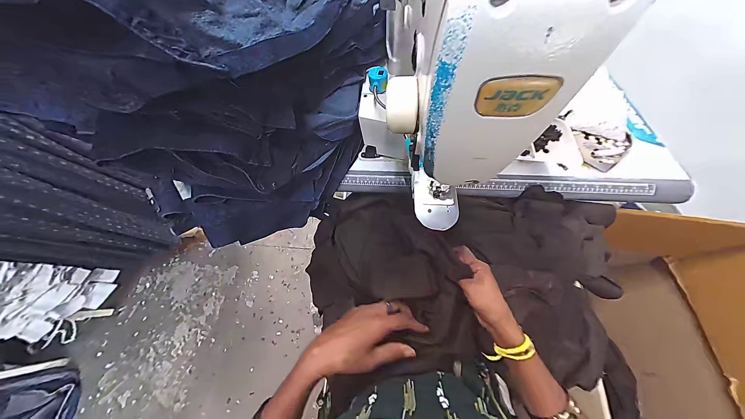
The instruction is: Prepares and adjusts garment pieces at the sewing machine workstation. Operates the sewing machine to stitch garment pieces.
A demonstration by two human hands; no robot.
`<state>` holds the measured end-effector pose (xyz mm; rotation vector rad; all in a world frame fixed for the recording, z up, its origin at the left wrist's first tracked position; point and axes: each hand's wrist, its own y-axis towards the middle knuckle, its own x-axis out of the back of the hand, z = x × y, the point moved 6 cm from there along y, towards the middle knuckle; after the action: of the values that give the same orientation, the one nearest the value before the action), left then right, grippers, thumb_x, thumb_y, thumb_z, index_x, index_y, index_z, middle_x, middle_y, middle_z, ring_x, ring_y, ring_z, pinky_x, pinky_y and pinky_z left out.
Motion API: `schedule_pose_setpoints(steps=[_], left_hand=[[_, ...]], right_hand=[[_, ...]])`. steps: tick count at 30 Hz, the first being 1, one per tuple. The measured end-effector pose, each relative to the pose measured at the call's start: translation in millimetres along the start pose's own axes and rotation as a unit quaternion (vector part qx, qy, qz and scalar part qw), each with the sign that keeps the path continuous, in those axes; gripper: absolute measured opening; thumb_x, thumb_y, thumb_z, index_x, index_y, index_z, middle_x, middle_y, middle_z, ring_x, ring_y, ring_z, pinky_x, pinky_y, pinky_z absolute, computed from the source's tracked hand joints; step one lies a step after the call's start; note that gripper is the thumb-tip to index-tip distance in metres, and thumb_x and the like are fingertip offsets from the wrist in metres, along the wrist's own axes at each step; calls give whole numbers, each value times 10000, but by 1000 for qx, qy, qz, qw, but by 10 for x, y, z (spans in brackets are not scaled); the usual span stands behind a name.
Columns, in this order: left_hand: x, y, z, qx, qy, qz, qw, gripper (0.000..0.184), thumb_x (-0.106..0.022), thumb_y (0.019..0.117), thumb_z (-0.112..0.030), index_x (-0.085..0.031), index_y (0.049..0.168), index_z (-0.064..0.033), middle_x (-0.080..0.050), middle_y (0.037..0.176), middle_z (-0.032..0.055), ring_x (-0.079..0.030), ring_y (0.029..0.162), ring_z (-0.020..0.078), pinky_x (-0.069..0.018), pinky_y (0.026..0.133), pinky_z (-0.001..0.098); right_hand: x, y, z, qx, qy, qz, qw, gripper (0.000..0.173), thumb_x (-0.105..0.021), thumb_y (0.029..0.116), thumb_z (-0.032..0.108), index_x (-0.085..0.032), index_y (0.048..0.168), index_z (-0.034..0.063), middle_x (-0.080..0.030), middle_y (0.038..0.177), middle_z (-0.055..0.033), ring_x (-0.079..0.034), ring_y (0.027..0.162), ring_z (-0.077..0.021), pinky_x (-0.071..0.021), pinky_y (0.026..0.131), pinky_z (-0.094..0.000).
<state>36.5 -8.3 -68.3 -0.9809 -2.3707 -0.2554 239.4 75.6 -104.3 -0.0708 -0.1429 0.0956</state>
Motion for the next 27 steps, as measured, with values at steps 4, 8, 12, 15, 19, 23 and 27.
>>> schedule_pose_setpoints(steps=[4,8,12,15,19,23,27], left_hand=[[701,-350,309,158,-28,-271,949,343,-554,1029,-288,-706,987,17,-713,930,99,-698,856,157,-585,814,371],[860,-585,875,437,3,-324,839,555,-597,1019,-427,-559,1323,36,-685,1074,208,-676,979,367,-514,896,583],[871,-198,669,349,65,-355,865,322,-577,1027,-240,-654,1139,52,-689,1013,211,-674,954,349,-521,874,547],[535,252,-174,9,123,-298,947,248,-547,1017,-182,-700,1010,13,-711,1005,149,-695,1001,246,-560,915,406],[-275,622,-715,-206,38,-1,978,153,-589,1007,-162,-686,1039,-48,-687,1020,138,-658,1072,318,-471,1009,528],[-572,610,-531,-185,50,46,980,142,-613,992,-163,-677,1024,-40,-669,993,161,-666,1019,342,-526,911,529],[-393,340,-383,-185,49,-11,982,204,-554,1048,-244,-695,1076,-99,-698,1146,104,-632,1194,278,-492,1045,459]], right_hand=[[239,-197,-160,-93,-53,-21,994,384,-560,824,-142,-645,1196,-91,-659,1227,-157,-627,1080,-59,-506,946,-225],[378,-183,-238,-97,-207,1,974,352,-610,911,9,-567,1256,-42,-644,1002,-155,-663,793,-187,-569,715,-381],[490,-156,285,110,-276,-105,949,414,-624,942,134,-567,1302,-61,-607,1259,-256,-677,992,-263,-582,794,-401],[446,-207,732,238,-205,-110,943,336,-582,1009,224,-617,1192,-55,-683,1121,-112,-658,961,-25,-552,827,-167],[360,-187,917,243,-111,-14,964,351,-565,1050,323,-593,1223,19,-709,1108,23,-689,940,-17,-597,826,-205],[494,-178,846,200,-133,-16,971,377,-524,1063,317,-601,1220,-16,-698,1114,-22,-694,950,-50,-606,812,-232],[516,-165,674,161,-200,24,966,517,-572,1019,468,-643,1256,14,-670,1213,-78,-669,1051,-72,-586,836,-228]])
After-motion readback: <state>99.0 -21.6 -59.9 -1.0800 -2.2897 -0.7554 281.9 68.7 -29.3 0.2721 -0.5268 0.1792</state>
